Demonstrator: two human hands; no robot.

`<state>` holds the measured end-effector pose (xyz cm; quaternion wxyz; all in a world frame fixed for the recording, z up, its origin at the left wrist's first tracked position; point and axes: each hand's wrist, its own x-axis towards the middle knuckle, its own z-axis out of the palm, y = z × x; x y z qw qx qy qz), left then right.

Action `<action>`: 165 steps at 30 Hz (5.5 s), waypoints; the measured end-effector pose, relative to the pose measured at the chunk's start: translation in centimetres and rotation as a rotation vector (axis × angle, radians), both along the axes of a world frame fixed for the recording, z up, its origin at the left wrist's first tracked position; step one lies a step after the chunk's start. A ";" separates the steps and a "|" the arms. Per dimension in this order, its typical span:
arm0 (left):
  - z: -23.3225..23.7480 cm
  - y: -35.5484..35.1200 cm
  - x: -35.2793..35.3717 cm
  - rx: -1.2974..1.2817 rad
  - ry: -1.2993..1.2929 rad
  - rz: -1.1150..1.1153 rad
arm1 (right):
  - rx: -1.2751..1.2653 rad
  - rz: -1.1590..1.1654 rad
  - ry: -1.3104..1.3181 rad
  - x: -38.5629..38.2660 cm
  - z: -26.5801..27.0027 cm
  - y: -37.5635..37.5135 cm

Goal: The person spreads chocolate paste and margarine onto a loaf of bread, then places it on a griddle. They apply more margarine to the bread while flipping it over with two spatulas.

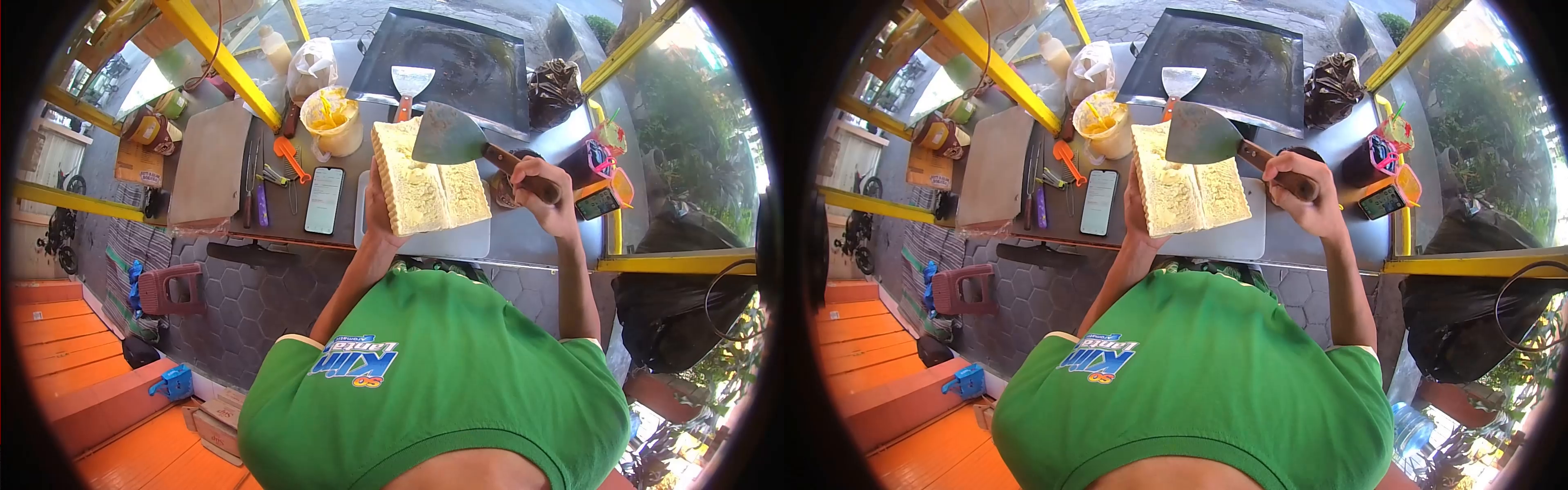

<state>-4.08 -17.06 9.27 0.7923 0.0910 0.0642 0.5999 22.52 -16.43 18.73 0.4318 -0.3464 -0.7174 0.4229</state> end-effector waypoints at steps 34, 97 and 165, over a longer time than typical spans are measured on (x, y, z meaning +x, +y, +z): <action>4.1 41.5 8.4 0.917 2.559 -0.362 | -0.204 -0.671 0.723 5.0 -5.2 -8.2; -8.9 9.3 -14.6 0.107 1.950 1.037 | 0.168 0.124 -0.773 -29.9 -7.3 20.4; -10.0 8.5 -14.7 0.075 2.094 0.826 | -0.745 -0.151 0.118 -31.2 -10.0 15.5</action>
